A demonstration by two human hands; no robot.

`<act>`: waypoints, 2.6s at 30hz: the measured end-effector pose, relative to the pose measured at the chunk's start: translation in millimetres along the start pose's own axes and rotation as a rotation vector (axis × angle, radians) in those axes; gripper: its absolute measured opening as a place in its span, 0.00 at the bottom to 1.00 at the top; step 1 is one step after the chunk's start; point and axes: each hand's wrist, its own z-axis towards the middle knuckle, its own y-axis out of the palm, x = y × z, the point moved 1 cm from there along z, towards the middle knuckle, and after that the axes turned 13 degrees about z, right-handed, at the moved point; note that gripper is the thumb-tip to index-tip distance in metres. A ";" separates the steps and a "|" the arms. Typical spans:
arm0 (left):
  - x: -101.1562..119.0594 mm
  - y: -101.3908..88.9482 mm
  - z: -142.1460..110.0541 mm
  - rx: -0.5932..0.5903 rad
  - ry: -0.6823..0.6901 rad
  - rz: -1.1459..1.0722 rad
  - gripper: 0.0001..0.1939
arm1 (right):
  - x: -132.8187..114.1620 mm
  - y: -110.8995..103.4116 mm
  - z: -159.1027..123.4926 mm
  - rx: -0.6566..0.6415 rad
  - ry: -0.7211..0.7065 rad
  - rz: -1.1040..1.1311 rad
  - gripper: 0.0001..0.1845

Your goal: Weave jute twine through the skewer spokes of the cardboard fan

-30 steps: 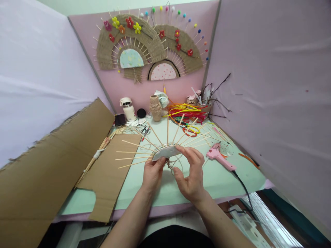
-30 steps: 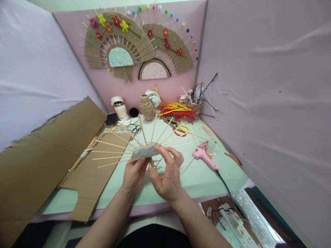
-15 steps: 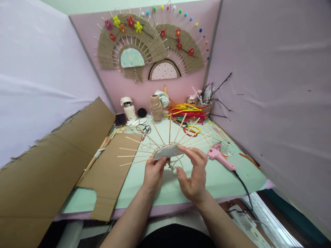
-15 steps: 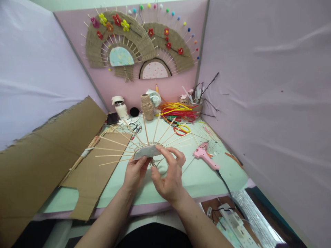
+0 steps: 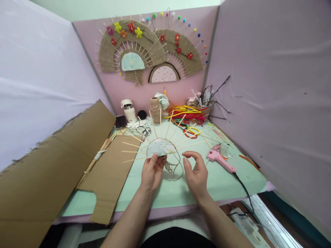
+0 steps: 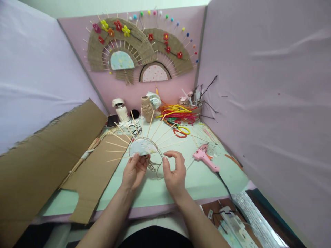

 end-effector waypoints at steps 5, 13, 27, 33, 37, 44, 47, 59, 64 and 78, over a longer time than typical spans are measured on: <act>-0.1 0.1 -0.5 -0.016 0.001 -0.015 0.12 | 2.3 8.2 5.1 -0.077 0.248 0.176 0.10; 0.3 0.9 -1.3 -0.017 -0.004 -0.035 0.13 | -1.3 11.2 4.8 -0.037 0.303 0.194 0.08; 0.6 2.3 -1.1 -0.012 -0.011 -0.048 0.12 | -4.7 8.9 7.7 -0.079 0.301 0.113 0.07; 0.2 1.9 -0.2 0.000 -0.041 -0.099 0.13 | -5.8 3.8 3.6 -0.019 -0.032 -0.008 0.07; 0.3 1.1 -0.1 0.000 -0.064 -0.104 0.13 | -13.2 5.5 -1.0 -0.069 -0.315 -0.162 0.18; 1.1 1.2 -2.1 -0.042 -0.066 -0.072 0.13 | -13.0 12.3 0.2 -0.144 -0.329 -0.250 0.24; 0.3 0.7 -1.9 -0.042 -0.062 -0.063 0.11 | -12.2 12.0 0.0 -0.157 -0.322 -0.257 0.23; 0.1 0.7 -0.7 -0.023 -0.054 -0.072 0.09 | -13.2 8.7 -3.4 -0.111 -0.326 -0.218 0.22; 0.6 1.0 0.0 -0.024 -0.055 -0.077 0.09 | -10.9 9.1 -3.5 -0.145 -0.318 -0.243 0.20; 0.2 0.9 -1.9 -0.026 -0.052 -0.054 0.12 | -15.3 5.7 -2.9 -0.097 -0.344 -0.231 0.19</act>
